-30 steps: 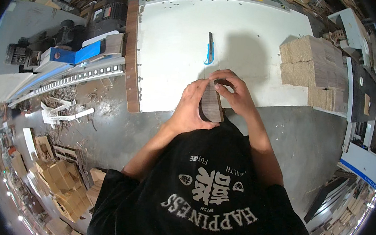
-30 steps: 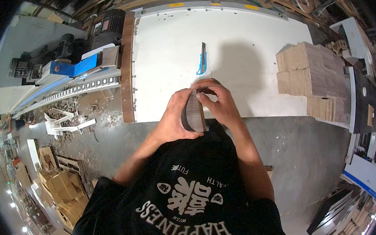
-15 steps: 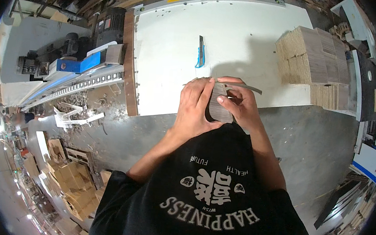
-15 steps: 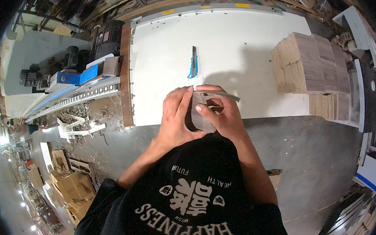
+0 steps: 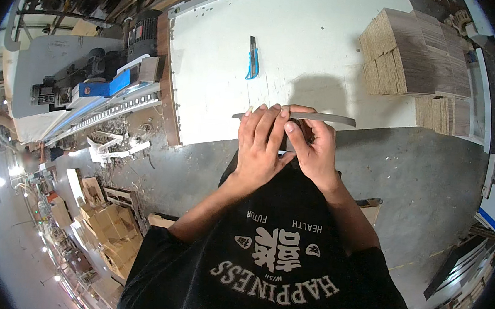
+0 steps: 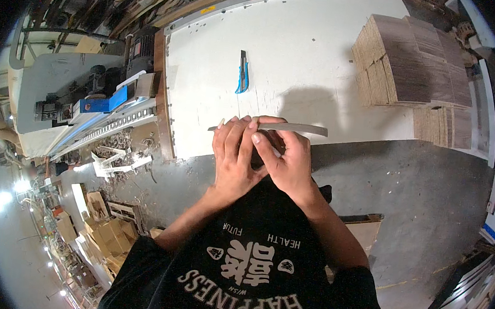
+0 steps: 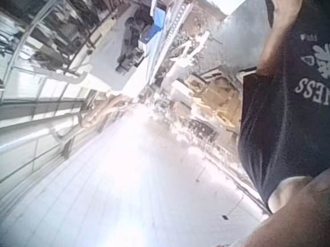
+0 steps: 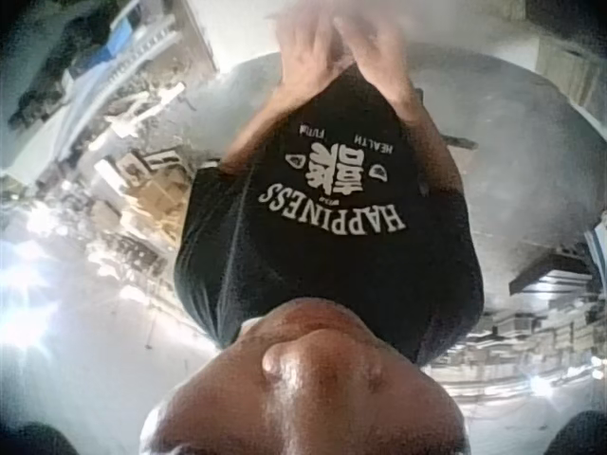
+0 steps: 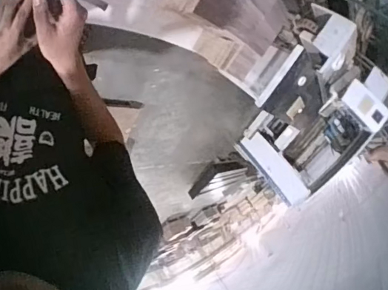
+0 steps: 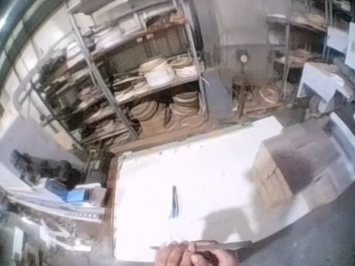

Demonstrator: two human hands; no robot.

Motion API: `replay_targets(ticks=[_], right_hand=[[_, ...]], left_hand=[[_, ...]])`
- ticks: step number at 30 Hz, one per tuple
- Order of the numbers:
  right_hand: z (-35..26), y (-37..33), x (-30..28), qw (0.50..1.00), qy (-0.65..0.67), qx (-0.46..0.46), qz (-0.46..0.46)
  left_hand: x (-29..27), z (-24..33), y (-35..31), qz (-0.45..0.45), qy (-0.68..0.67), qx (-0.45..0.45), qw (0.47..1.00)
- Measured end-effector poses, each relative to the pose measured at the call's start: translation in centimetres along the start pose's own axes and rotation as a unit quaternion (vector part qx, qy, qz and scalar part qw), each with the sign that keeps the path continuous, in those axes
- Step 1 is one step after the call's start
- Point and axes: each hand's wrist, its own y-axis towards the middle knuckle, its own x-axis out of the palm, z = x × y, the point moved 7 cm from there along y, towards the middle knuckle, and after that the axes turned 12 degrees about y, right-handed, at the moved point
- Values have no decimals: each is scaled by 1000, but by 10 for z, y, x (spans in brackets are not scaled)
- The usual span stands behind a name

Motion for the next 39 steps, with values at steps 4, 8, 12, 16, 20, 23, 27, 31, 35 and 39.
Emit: replay_targets(ticks=[4, 8, 12, 16, 20, 23, 27, 31, 35, 39], right_hand=[[-1, -5, -10, 999, -18, -41, 30], [-13, -3, -9, 996, -66, -68, 1], [-19, -5, 0, 985, -152, -81, -26], [10, -20, 2, 985, -167, -11, 47], [38, -32, 6, 909, -404, 91, -49], [50, -47, 16, 892, -420, 147, -81], [59, -62, 25, 847, -491, 172, -106], [64, -64, 31, 850, -487, 179, -91], [65, -57, 45, 841, -498, 202, -70], [54, -44, 72, 833, -508, 208, -63]], left_hand=[[2, 12, -4, 1, 15, 16, 1000], [1, 6, -1, 14, -14, 27, 999], [-3, -2, 0, 3, -57, 26, 998], [-3, -22, 14, -67, -62, -3, 996], [28, -77, 9, -160, -47, -33, 985], [85, -144, -16, -198, 6, -56, 978], [149, -231, -60, -292, 76, -90, 949], [175, -283, -98, -382, 74, -94, 917], [153, -336, -83, -395, 105, -44, 911], [133, -472, -29, -388, 254, -52, 884]])
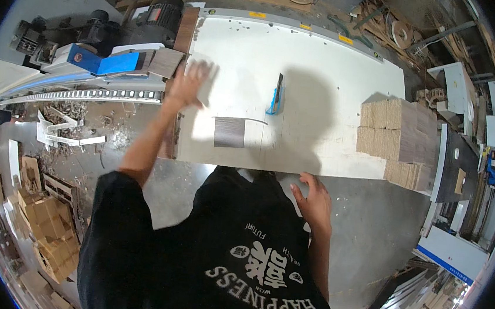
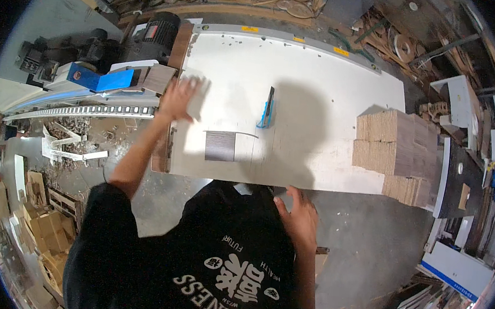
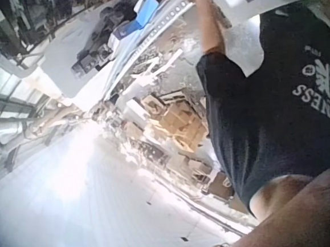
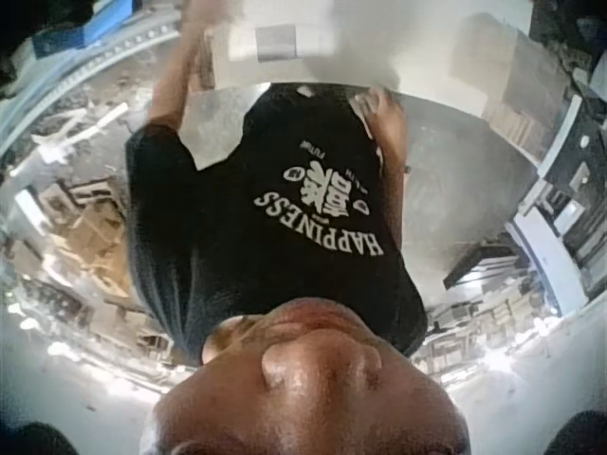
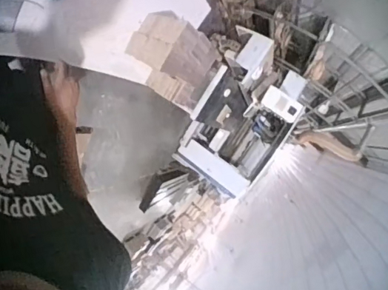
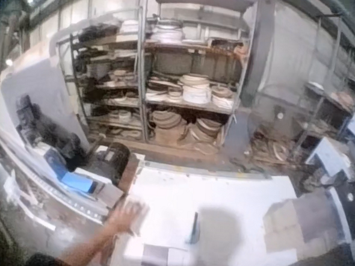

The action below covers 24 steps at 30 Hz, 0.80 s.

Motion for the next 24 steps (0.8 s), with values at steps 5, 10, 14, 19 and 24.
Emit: replay_targets(ticks=[5, 10, 14, 19, 24], right_hand=[[-27, -5, 15, 1000, -4, -13, -13], [-25, -22, 42, 1000, 9, 7, -20], [-19, -37, 61, 998, 43, 29, -25], [-25, -36, 70, 996, 58, 68, -17], [-24, -31, 81, 997, 62, 42, -12]], left_hand=[[14, -120, 36, -6, 82, -27, 996], [38, -129, 65, -91, 59, 19, 994], [-23, -25, 42, -89, -62, 44, 993], [-20, 131, -24, -60, -99, 114, 987], [7, 182, -59, 46, -194, 57, 978]])
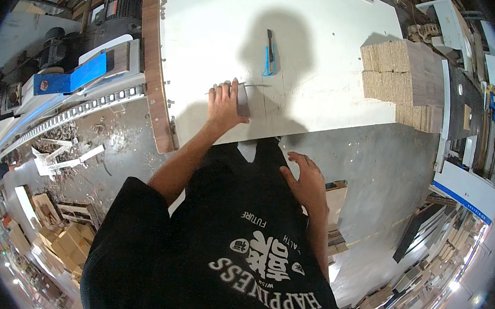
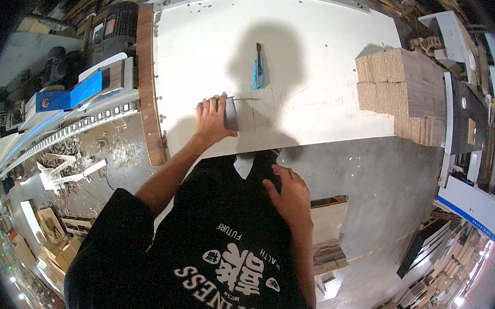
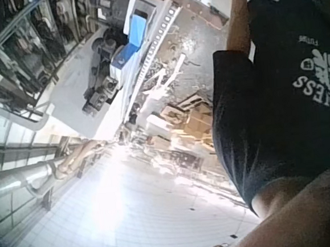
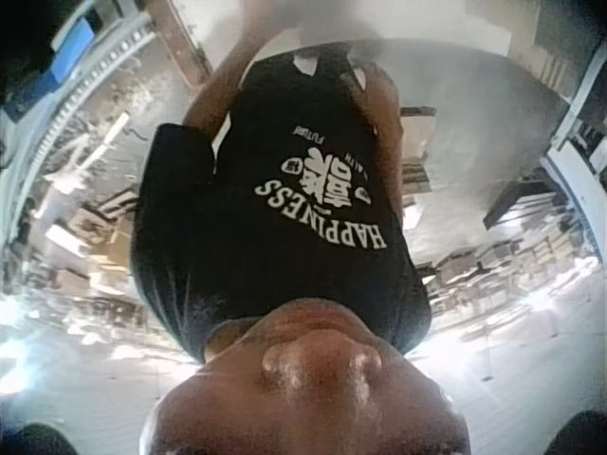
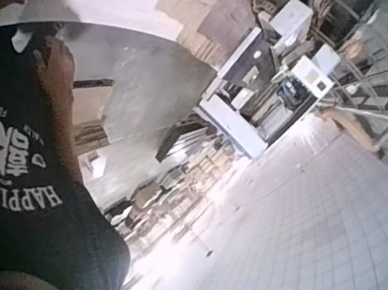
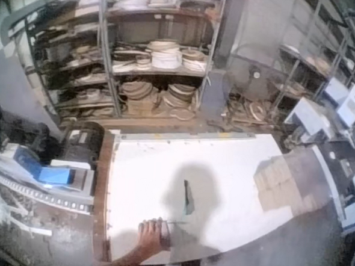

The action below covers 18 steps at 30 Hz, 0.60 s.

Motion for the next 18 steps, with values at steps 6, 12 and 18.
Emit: replay_targets(ticks=[6, 12, 18], right_hand=[[-1, 6, 18, 999, -24, 25, -32], [-9, 11, 25, 997, -44, -24, -61], [-15, 20, 20, 996, -62, -33, -57]], left_hand=[[7, -6, -20, 30, 6, 19, 999], [-6, -19, -17, -27, 7, 50, 998], [-72, -195, 37, -64, 211, -45, 974]])
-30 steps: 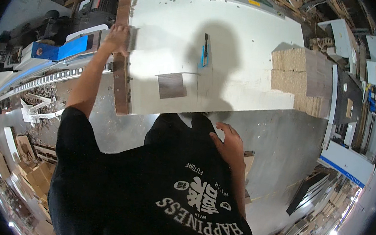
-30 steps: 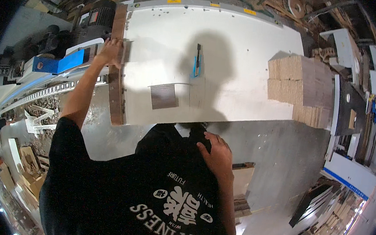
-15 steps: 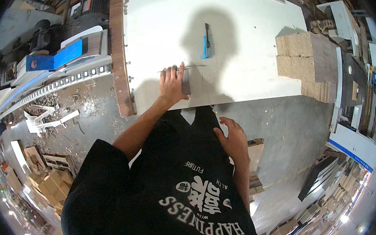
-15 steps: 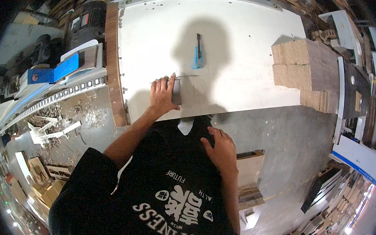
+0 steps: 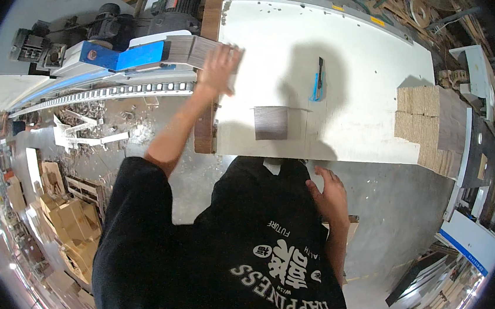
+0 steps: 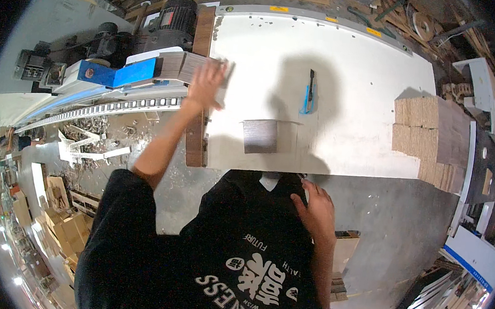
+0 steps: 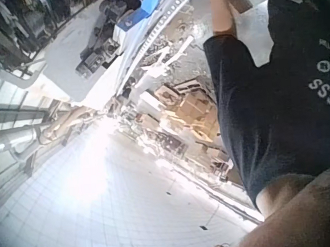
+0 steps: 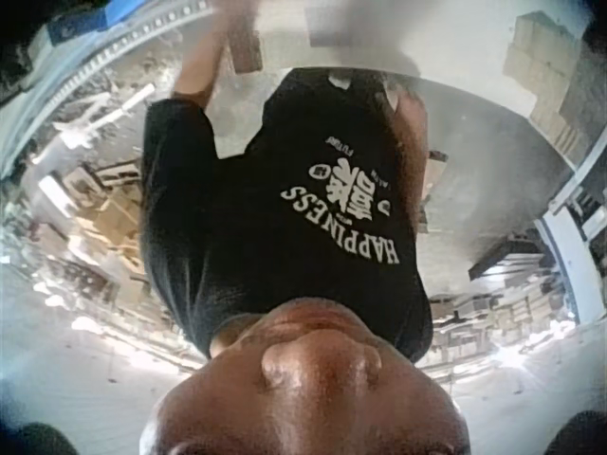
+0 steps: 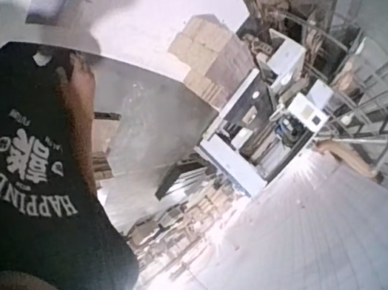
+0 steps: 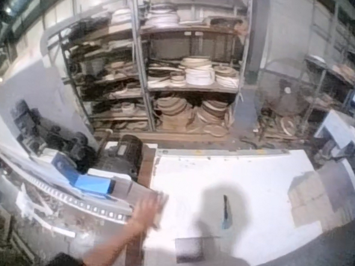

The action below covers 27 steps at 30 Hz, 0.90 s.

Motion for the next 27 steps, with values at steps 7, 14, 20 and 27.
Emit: replay_targets(ticks=[7, 14, 20, 27], right_hand=[[6, -1, 16, 998, -40, 20, -40], [21, -15, 27, 999, 0, 43, -33], [35, -16, 33, 997, -6, 62, -41], [38, -12, 30, 997, -11, 68, -31]], left_hand=[[25, -55, 66, 44, 142, 90, 985], [14, 36, 67, -11, 18, 57, 998], [7, 53, 68, 66, -117, 22, 991], [-27, 83, -24, 241, -295, 127, 916]])
